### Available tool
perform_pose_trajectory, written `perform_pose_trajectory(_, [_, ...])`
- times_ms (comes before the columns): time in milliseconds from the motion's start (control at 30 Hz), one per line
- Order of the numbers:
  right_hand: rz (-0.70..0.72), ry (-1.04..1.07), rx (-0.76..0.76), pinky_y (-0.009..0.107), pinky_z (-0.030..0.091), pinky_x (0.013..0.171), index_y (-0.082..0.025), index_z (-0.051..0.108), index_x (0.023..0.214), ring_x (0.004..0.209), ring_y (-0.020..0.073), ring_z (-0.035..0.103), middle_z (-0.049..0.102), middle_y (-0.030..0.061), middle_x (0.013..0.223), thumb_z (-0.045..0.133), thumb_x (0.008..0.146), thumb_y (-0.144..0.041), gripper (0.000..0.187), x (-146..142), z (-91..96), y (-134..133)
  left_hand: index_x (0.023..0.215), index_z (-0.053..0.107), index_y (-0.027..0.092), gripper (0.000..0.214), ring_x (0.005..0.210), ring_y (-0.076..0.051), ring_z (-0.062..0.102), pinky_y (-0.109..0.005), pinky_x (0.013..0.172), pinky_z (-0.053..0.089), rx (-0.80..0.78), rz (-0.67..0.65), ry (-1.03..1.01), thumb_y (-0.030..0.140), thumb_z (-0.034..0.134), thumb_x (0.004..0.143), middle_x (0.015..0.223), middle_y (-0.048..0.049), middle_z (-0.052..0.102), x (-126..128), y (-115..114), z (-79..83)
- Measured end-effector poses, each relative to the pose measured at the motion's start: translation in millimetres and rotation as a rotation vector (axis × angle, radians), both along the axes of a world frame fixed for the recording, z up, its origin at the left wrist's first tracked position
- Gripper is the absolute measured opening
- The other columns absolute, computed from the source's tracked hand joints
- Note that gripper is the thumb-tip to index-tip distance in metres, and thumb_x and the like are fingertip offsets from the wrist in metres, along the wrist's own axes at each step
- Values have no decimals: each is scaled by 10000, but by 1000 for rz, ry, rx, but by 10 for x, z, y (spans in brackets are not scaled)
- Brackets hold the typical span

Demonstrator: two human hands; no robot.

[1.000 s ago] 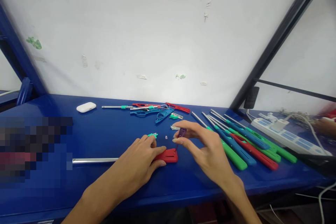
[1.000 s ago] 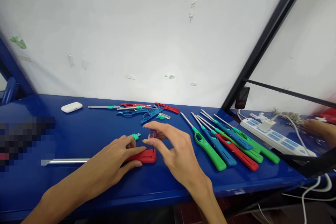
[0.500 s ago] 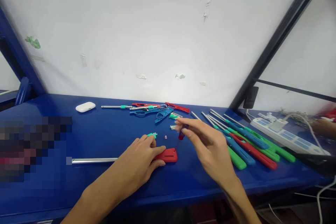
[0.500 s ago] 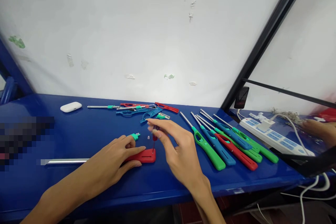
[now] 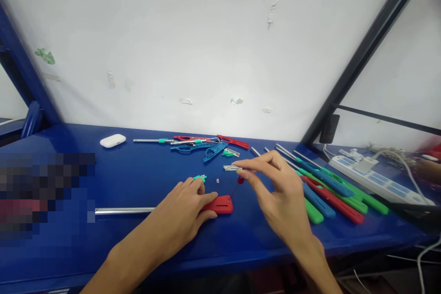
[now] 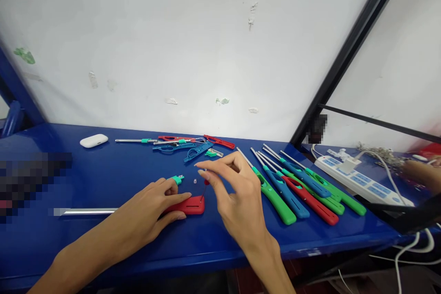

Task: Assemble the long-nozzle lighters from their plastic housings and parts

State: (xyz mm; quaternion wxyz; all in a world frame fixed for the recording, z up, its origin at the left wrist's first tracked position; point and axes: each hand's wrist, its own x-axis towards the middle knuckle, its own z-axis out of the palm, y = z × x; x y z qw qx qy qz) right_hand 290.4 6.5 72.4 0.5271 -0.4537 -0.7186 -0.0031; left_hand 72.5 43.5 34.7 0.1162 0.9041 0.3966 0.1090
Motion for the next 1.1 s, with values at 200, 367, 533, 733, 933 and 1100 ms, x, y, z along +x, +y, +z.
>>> perform_pose_trajectory(200, [183, 10, -83, 284, 582, 926, -302, 737, 1245, 1038, 157, 708, 739, 10, 1167, 562, 1062, -107, 320, 0, 2, 29, 1342, 701, 300, 306, 1050, -299, 610, -518, 953, 507, 1, -3, -5, 368, 535, 1095, 1160, -84, 625, -12, 2, -30])
perform_pose_trajectory(367, [52, -33, -13, 287, 595, 819, -280, 792, 1138, 919, 178, 692, 678, 27, 1004, 714, 988, -161, 207, -19, -15, 21, 1351, 693, 316, 309, 1074, -303, 606, -512, 952, 505, 38, -1, -35, 386, 546, 1089, 1205, -89, 617, -16, 32, -82])
perform_pose_trajectory(533, [226, -19, -73, 298, 584, 943, -329, 745, 1290, 1084, 172, 716, 757, 12, 1206, 558, 1062, -103, 371, 13, 5, 13, 1334, 694, 329, 289, 1028, -280, 604, -480, 931, 506, 25, -16, -52, 381, 553, 1087, 1151, -69, 624, -32, 54, -116])
perform_pose_trajectory(733, [125, -27, -55, 287, 586, 901, -309, 761, 1276, 1037, 177, 704, 731, 27, 1134, 644, 1036, -160, 306, 29, -12, 26, 1264, 704, 330, 239, 1075, -300, 595, -519, 965, 485, 14, 2, -63, 381, 557, 1083, 1200, -70, 613, -38, 52, -125])
perform_pose_trajectory(933, [104, -35, 15, 276, 589, 824, -296, 784, 1202, 919, 165, 698, 709, 15, 1006, 661, 1018, -134, 274, 3, -23, 37, 1295, 701, 332, 258, 1026, -274, 600, -470, 949, 483, 6, -15, -75, 378, 570, 1077, 1151, -60, 621, -40, 72, -147])
perform_pose_trajectory(1100, [192, -8, -71, 300, 582, 931, -312, 718, 1319, 1064, 167, 709, 745, 20, 1181, 519, 1076, -105, 377, -9, -25, 31, 1296, 710, 331, 268, 1076, -299, 598, -491, 973, 478, 7, -1, -83, 376, 560, 1078, 1186, -74, 632, -41, 67, -136])
